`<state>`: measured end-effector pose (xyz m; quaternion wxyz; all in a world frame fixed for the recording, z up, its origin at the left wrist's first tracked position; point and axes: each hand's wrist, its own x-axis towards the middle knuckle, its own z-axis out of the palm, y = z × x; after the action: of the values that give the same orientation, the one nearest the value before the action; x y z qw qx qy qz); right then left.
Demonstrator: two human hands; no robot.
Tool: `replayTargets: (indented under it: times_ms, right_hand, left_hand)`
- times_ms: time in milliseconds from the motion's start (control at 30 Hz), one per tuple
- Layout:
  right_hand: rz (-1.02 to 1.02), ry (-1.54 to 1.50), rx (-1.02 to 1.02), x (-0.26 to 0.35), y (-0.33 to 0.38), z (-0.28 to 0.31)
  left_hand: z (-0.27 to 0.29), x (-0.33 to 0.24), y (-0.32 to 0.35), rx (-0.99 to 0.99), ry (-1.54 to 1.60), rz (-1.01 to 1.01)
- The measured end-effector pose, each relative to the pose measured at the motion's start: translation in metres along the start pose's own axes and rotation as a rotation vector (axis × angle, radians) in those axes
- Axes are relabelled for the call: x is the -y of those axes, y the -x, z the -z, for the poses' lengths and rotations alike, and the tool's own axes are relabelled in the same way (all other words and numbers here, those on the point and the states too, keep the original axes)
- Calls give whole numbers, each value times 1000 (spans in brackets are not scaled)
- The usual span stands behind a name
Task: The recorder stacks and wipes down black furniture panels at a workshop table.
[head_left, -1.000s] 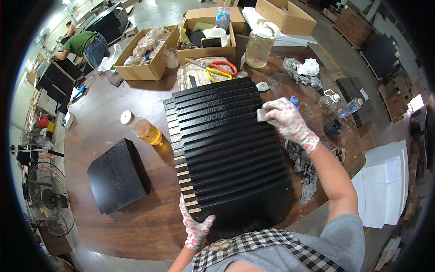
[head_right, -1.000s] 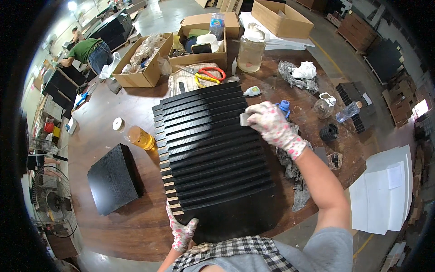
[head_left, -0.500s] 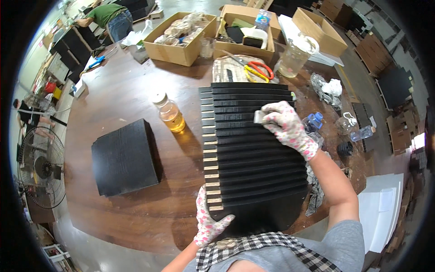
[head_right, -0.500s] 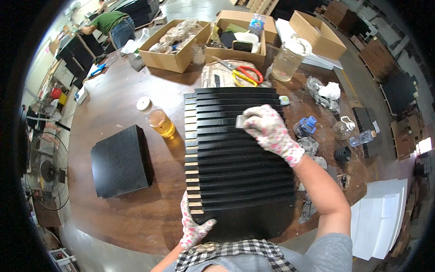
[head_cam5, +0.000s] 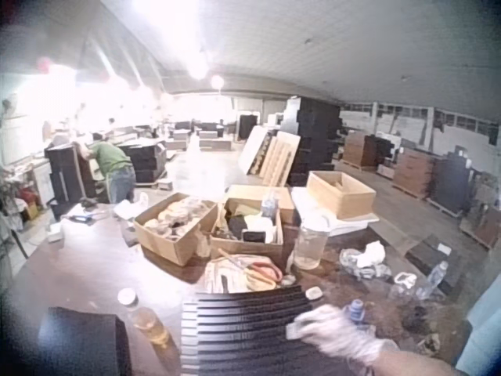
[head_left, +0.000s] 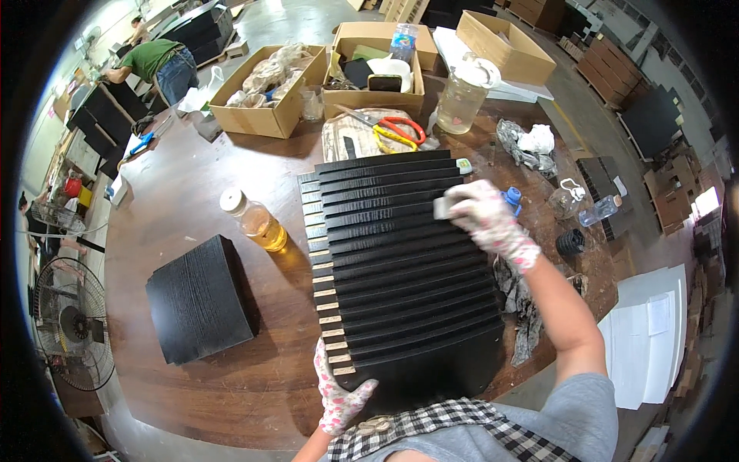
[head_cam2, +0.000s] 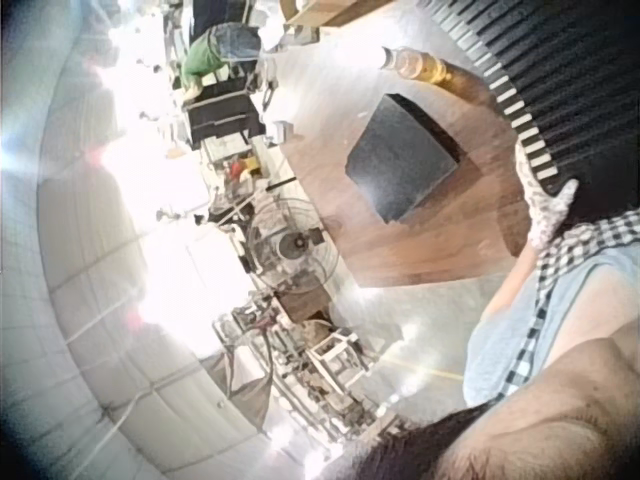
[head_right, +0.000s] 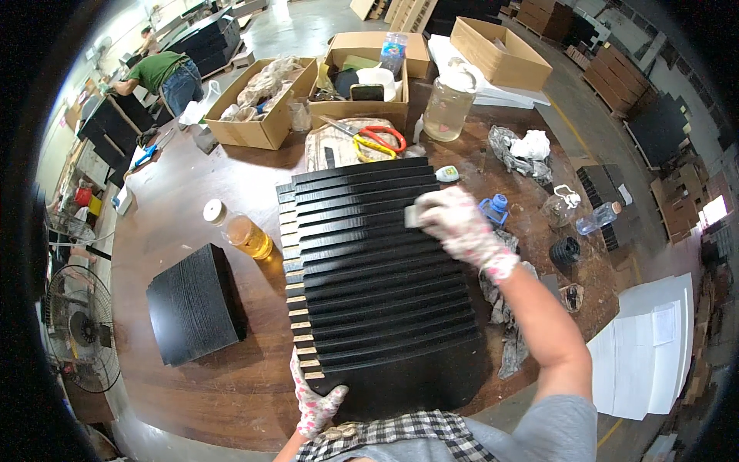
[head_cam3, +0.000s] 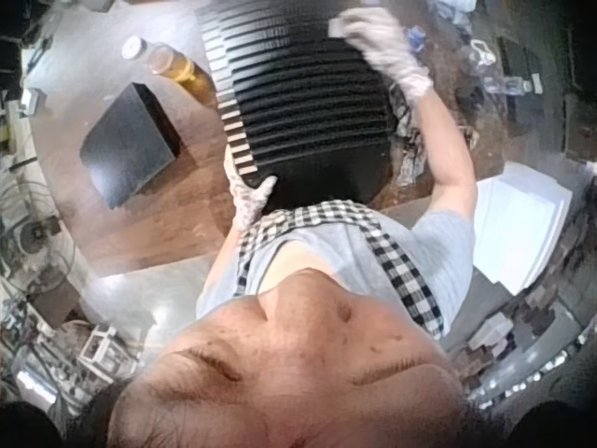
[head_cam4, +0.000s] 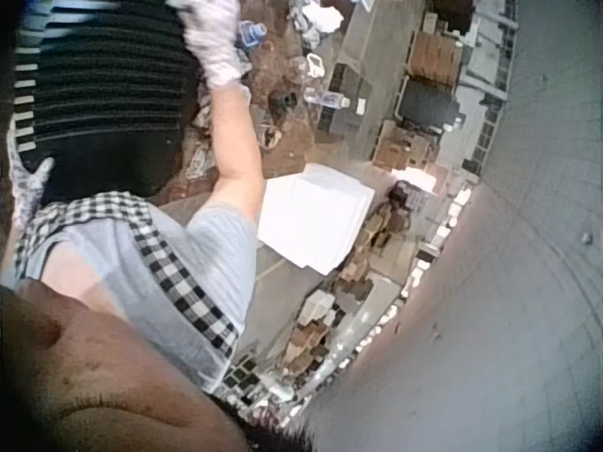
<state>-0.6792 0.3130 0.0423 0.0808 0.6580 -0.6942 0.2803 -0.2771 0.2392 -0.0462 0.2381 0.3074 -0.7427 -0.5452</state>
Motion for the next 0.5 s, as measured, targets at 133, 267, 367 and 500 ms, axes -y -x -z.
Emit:
replayTargets:
  times_ms: [133,267,367,500]
  right_hand:
    - [-232,70,-59,-41,53,51]
    - [-145,33,-80,-24,23,45]
    - [-41,20,-7,-17,-4,12]
    - [61,-108,20,21,-54,-35]
  left_hand:
    - [-2,2,-1,-4,39,-10]
    - [1,2,-2,-11,14,-11]
    - [-1,0,0,-10,65,38]
    - [-3,-1,-2,1,126,79]
